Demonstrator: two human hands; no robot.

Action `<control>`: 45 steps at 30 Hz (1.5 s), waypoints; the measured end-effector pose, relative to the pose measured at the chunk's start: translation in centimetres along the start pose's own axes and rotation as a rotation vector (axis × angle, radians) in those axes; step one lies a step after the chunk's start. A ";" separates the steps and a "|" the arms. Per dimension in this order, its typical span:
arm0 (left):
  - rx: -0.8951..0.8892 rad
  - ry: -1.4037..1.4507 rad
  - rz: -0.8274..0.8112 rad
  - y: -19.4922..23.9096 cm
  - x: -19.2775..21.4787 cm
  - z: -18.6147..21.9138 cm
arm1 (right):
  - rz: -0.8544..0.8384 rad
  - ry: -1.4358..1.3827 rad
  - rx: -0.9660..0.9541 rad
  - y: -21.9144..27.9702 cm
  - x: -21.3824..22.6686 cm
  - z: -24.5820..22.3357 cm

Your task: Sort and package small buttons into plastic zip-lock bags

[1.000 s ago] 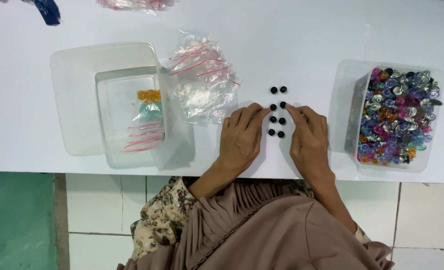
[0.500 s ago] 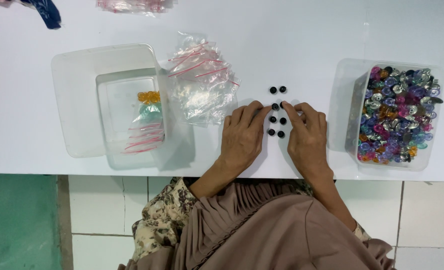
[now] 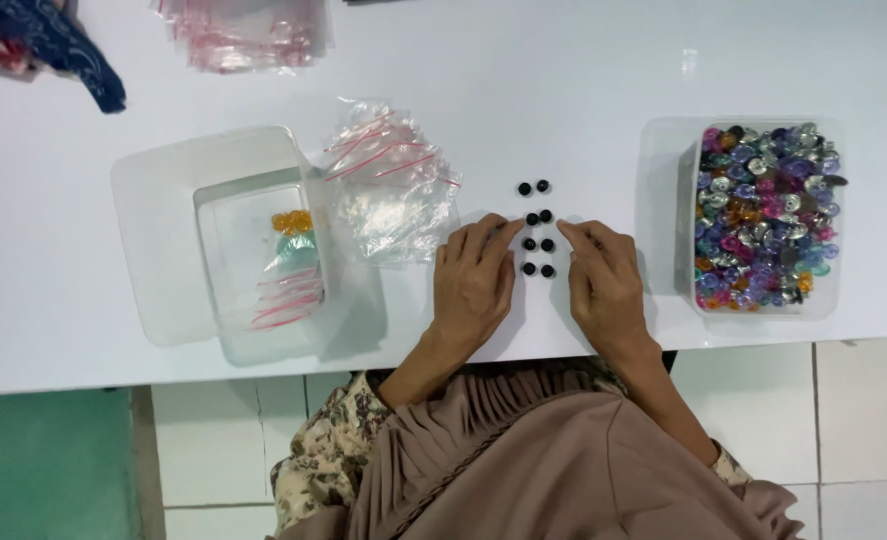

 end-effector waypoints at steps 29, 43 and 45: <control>-0.692 0.192 -0.088 -7.3 -5.7 18.1 | 0.314 0.567 -0.334 7.7 19.6 1.1; -0.671 -0.010 -0.073 -9.4 -8.0 17.2 | -0.016 0.675 -0.463 4.2 19.1 3.4; -0.668 -0.036 -0.065 -9.5 -8.0 16.8 | -0.072 0.686 -0.477 3.8 19.1 3.5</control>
Point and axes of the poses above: each hand's wrist, its own y-axis away from the middle knuckle, its own x-axis out of the back of the hand, z = x × y, the point moved 1 cm from there along -y, towards the middle knuckle, and after that the axes turned 11 degrees about -y, right-handed, at the moved point
